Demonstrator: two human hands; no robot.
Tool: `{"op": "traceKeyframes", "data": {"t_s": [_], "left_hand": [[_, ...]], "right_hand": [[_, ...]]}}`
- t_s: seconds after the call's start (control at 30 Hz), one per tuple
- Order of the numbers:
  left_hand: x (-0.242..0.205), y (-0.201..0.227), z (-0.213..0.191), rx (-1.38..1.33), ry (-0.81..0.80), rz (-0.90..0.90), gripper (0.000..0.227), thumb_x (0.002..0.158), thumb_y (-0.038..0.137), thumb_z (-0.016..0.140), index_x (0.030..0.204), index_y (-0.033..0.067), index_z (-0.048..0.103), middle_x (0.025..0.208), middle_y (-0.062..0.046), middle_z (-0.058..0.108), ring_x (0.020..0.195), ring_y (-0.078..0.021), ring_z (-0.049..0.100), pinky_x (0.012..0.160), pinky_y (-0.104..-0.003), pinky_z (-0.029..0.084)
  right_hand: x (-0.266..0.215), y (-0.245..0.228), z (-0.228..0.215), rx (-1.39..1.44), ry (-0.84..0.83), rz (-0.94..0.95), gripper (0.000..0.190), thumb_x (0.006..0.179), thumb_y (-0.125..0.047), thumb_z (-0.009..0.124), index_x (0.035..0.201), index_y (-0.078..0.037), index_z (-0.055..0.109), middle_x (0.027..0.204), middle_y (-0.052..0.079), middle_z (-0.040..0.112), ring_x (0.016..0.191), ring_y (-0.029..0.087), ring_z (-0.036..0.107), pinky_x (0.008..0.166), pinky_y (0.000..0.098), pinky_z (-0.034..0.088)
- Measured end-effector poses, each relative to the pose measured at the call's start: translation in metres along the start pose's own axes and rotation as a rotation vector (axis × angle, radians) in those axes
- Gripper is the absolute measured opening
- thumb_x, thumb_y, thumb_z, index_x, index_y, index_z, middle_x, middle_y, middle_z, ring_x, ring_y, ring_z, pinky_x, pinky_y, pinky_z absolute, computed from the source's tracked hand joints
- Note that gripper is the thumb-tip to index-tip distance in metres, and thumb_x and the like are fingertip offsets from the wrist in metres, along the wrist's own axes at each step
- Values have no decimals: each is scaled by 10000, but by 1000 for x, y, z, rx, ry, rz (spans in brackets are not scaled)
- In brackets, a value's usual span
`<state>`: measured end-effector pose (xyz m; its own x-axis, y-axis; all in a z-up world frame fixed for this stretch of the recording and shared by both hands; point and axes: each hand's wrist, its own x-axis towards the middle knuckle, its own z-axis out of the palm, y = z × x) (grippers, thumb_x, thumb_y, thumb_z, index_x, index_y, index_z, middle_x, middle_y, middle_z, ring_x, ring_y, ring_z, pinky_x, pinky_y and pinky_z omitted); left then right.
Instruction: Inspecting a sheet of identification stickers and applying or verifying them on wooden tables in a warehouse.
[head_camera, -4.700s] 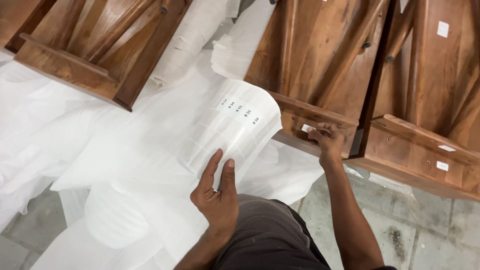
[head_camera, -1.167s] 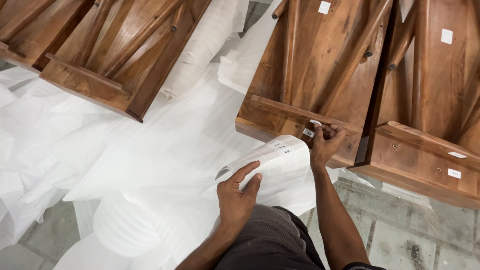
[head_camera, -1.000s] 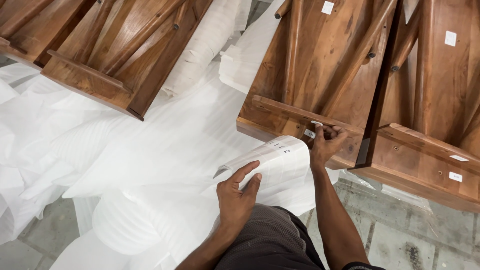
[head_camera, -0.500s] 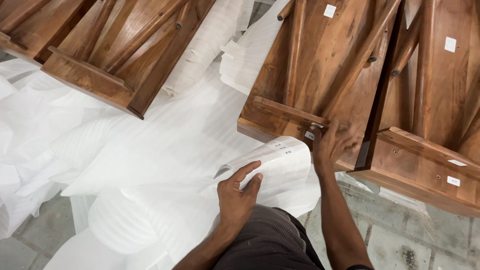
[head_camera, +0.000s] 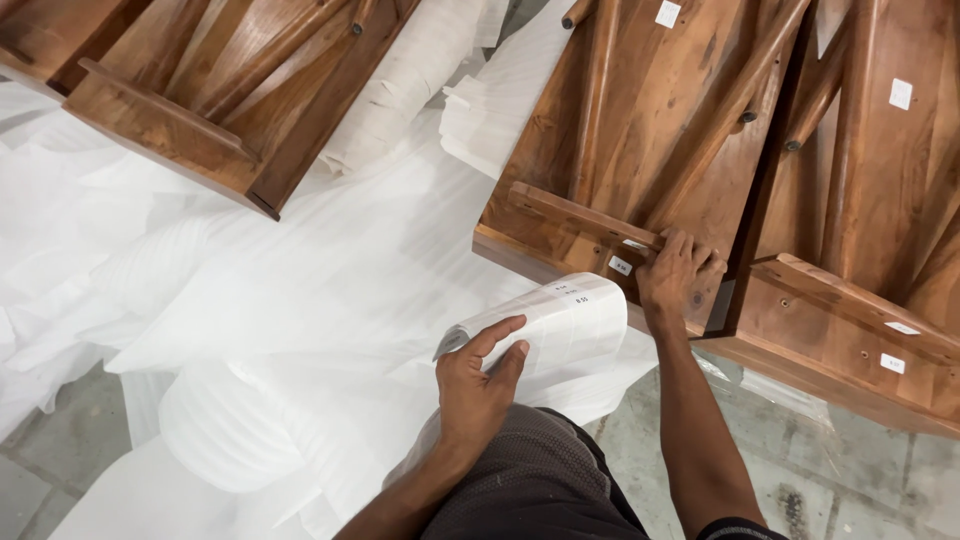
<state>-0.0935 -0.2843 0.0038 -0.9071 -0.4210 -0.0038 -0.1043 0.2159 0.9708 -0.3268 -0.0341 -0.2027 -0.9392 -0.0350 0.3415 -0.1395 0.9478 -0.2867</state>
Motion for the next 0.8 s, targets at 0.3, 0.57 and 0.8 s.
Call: {"op": "traceKeyframes", "data": {"t_s": [0.3, 0.57, 0.8], "left_hand": [[-2, 4, -1, -51, -36, -66, 277, 904, 104, 749, 1178, 104, 783, 537, 8, 643, 408, -22, 419, 396, -243, 310], [-4, 0, 2, -77, -18, -35, 277, 891, 92, 759, 1167, 102, 780, 576, 26, 669, 426, -6, 440, 401, -226, 336], [-5, -3, -1, -67, -1, -48, 279, 873, 85, 769, 1151, 102, 789, 585, 7, 683, 426, -19, 435, 404, -236, 341]], "right_hand": [[16, -44, -39, 79, -64, 156, 704, 776, -573, 872, 1097, -20, 576, 1112, 167, 584, 1236, 427, 420, 1155, 676, 63], [10, -40, -34, 131, -55, 176, 583, 804, -455, 874, 1066, -37, 564, 1106, 178, 600, 1280, 422, 409, 1141, 660, 74], [3, 5, 1, -30, 11, 23, 371, 815, -76, 736, 1153, -79, 584, 1207, 121, 651, 1268, 379, 478, 1237, 597, 126]]}}
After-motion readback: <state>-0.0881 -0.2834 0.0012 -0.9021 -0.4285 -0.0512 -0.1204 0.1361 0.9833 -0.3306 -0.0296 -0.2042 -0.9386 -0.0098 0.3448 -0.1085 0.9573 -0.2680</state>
